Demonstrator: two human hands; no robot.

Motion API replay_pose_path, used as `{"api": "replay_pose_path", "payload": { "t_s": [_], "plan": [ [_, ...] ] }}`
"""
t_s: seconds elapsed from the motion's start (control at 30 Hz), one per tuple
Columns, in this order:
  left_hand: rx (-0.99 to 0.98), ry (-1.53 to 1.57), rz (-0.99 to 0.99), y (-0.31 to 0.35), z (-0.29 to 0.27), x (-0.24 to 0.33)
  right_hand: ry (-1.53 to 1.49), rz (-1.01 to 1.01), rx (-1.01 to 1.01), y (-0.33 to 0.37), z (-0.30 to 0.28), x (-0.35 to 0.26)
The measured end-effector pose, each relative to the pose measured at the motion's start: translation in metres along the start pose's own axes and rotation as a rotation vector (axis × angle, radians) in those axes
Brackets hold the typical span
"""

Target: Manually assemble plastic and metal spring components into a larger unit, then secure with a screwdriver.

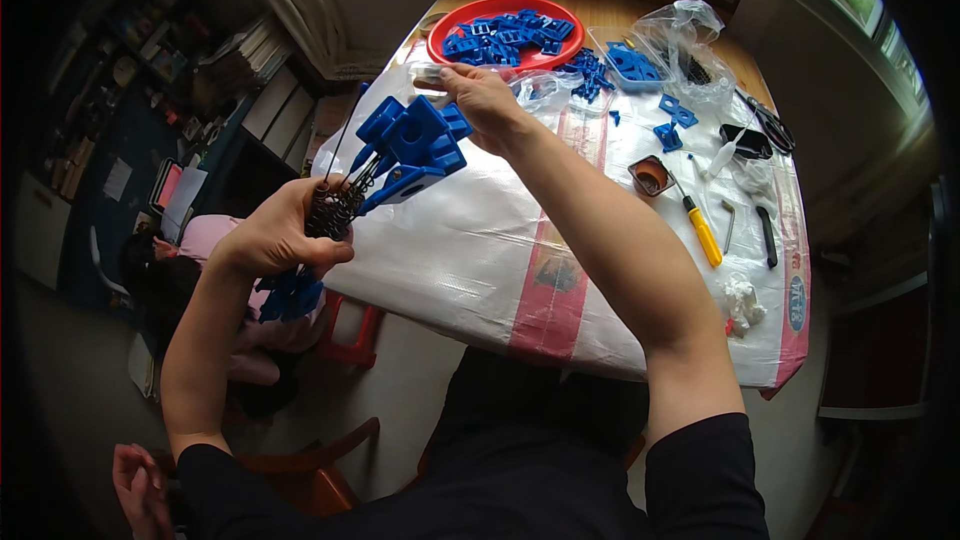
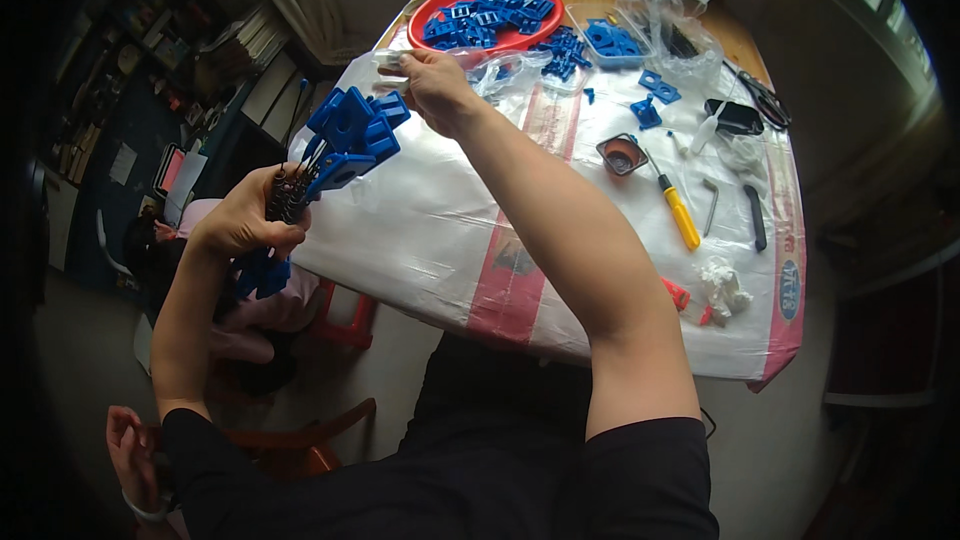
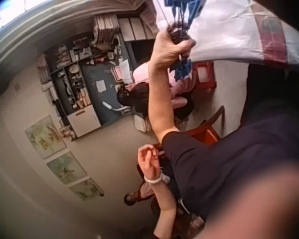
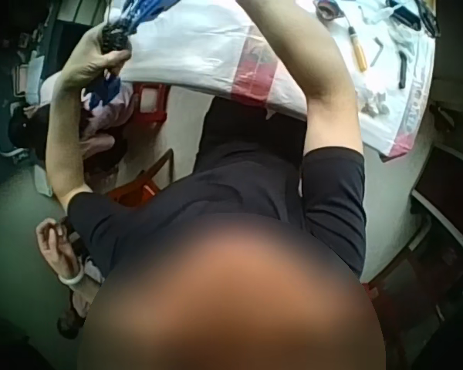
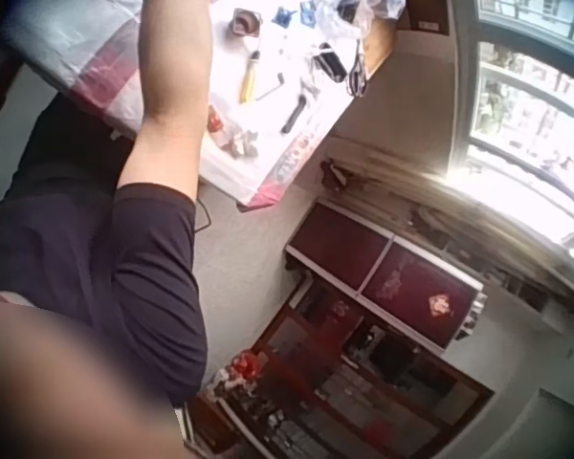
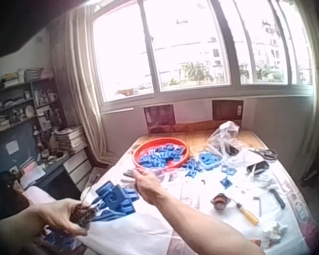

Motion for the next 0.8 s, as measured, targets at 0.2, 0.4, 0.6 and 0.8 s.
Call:
{"api": "replay_pose_path", "payload": {
  "t_s": [0.2,0.4,0.6,0.8],
  "plan": [
    [-0.156,-0.522,0.026,-0.060,0.030,-0.026,0.258,-0.108,-0.177,-0.003,-0.027,-0.091],
    [-0.248,-0.648,0.177,-0.129,0.045,-0.046,0.158,-0.484,-0.060,-0.034,0.012,-0.116],
    [-0.183,-0.808,0.350,-0.145,0.046,-0.050,-0.043,-0.490,-0.031,-0.036,0.053,-0.134],
    [-0.160,-0.878,0.345,-0.152,0.048,-0.049,0.056,-0.454,-0.061,-0.057,0.051,-0.103]
  ]
}}
Point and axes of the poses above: each hand's wrist, its own y-axis away from the middle knuckle, its own z-axis out of the palm, x = y × z, the point moved 3 cm from there along -y, towards the middle knuckle, and after that the axes turned 15 degrees about y, right-handed, at the moved point
